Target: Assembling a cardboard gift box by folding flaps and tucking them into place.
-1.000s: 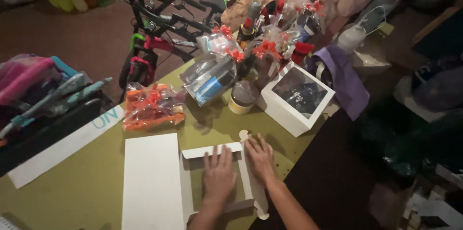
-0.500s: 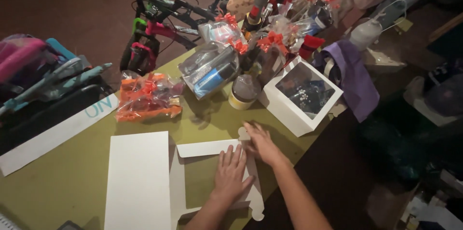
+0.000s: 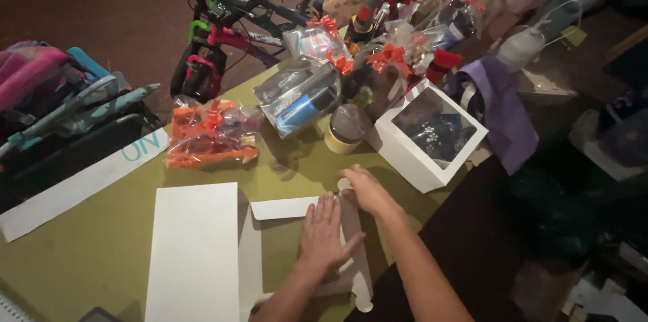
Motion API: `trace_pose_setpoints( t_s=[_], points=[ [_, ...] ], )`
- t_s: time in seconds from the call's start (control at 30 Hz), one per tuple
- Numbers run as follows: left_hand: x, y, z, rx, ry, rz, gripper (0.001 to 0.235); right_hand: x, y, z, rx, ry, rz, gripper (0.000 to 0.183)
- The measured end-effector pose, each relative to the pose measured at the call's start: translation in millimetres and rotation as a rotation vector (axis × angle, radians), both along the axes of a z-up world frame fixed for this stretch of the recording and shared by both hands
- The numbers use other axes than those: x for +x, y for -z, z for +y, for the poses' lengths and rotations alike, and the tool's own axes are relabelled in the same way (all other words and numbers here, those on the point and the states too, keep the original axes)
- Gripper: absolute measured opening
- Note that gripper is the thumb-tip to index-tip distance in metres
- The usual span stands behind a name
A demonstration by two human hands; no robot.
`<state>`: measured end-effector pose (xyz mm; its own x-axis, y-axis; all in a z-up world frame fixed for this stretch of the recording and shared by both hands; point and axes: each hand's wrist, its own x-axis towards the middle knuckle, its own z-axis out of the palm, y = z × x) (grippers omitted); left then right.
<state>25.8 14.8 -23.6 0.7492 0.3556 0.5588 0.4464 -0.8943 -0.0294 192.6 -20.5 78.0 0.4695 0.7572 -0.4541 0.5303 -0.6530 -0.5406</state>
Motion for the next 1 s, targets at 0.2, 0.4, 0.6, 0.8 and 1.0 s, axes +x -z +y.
trace_pose_setpoints(
  t_s=[0.2,0.4,0.6,0.8,1.0],
  points=[
    [4,-13,-7,-0.638,0.091,0.579,0.123,5,29,-5,0.215,-0.102,-0.261,0.023],
    [-1,-49,-1,-0.654,0.067,0.812,0.123,-11,64,-35,0.386,-0.164,-0.42,0.016],
    [0,-46,-2,-0.527,0.065,0.822,0.133,-22,139,-76,0.515,-0.35,-0.789,0.062],
    [-5,-74,-1,-0.596,0.06,0.937,0.141,-37,120,-79,0.422,-0.284,-0.617,0.062],
    [-6,-70,-5,-0.584,0.056,0.917,0.144,-33,128,-64,0.343,-0.237,-0.774,0.058]
  ],
)
